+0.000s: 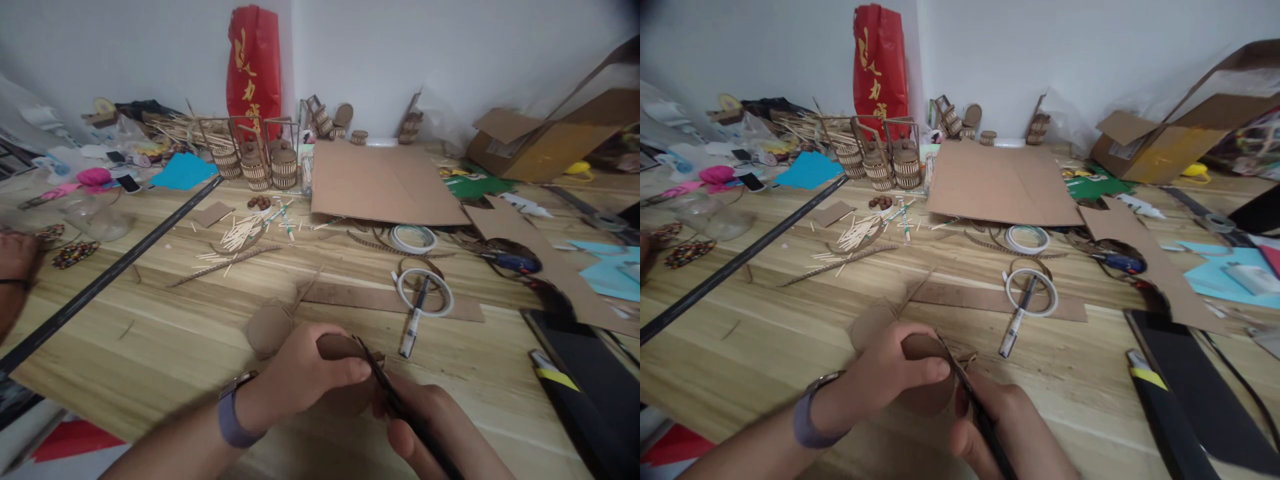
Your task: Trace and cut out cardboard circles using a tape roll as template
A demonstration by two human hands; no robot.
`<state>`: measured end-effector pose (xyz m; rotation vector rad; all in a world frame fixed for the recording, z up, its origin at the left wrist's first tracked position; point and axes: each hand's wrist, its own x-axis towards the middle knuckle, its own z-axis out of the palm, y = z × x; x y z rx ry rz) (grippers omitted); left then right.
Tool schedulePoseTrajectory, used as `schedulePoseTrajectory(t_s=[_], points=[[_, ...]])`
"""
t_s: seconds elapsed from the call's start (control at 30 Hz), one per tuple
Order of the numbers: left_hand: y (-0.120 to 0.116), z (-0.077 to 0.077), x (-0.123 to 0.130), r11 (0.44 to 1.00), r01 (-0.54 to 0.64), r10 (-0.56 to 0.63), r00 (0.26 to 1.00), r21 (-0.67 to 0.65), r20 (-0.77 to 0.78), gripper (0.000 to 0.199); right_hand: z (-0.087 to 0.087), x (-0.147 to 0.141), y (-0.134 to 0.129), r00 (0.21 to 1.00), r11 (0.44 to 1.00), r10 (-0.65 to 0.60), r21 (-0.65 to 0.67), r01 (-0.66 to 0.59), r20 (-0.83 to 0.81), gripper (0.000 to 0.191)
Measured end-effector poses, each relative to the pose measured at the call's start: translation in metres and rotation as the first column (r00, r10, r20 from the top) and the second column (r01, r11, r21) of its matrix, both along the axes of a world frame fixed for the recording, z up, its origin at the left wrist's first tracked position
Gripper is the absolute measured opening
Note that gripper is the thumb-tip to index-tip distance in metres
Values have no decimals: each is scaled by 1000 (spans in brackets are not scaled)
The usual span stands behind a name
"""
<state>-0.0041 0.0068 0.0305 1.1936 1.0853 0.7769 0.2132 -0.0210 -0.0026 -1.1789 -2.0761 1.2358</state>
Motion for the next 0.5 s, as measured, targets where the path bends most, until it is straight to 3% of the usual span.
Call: schedulePoseTrajectory(t_s=[0.2,0.5], points=[[1,2,0,998,56,-56,998,-7,34,22,-4,4,-1,1000,999,4,34,-5,27,87],[1,1,-1,996,83,-83,996,-16,25,22,8,-3,0,1000,998,3,68,-4,18,78]])
